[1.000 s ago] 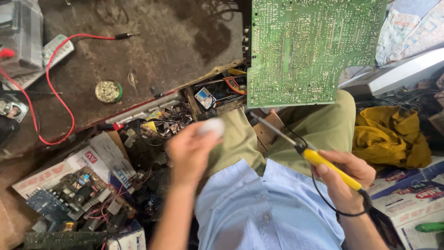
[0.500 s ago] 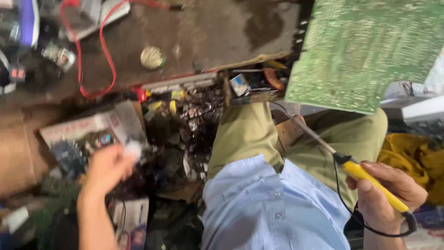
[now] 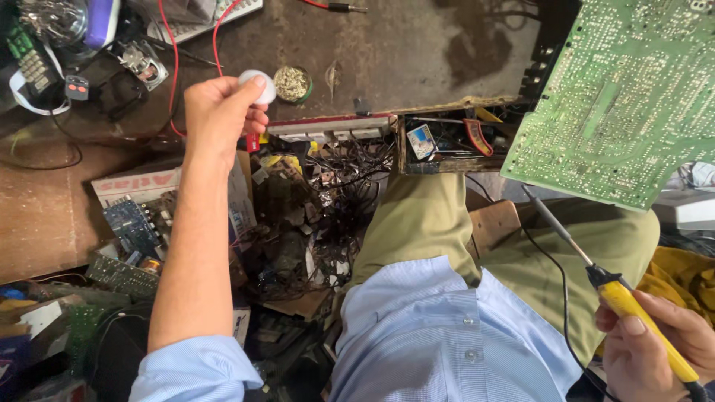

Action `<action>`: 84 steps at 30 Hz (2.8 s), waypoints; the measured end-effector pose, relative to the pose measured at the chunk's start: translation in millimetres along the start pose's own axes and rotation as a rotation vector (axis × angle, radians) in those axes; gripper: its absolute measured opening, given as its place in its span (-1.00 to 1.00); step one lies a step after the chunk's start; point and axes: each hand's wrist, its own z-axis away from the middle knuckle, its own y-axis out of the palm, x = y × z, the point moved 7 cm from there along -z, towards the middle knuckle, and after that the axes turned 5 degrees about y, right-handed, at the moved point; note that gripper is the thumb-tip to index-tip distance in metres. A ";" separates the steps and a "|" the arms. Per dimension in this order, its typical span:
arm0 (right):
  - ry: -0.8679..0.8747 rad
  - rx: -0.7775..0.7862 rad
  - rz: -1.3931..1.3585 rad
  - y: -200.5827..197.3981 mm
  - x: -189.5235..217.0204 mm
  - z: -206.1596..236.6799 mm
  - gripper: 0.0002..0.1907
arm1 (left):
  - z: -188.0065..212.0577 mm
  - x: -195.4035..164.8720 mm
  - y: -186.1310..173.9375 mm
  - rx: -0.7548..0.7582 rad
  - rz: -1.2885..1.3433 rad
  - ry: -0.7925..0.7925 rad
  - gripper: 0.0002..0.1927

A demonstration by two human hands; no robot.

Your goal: The person holds a soldering iron and a spool of solder wire, repeatedly applying solder to various points on a green circuit board resting on their lap. The person occasionally dips the soldering iron tip into a small container on the table.

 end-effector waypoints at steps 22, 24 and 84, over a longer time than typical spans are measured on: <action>-0.271 -0.015 0.794 61.2 68.3 -20.7 -0.81 | 175.1 29.8 269.4 0.292 0.586 -0.085 -0.84; -0.320 0.018 0.808 68.5 67.6 -22.0 -0.80 | 173.4 32.0 275.3 0.251 0.586 -0.088 -0.84; 0.130 -0.122 -0.059 31.2 -47.4 -29.1 -0.76 | 175.4 37.5 294.6 0.212 0.629 0.016 -0.85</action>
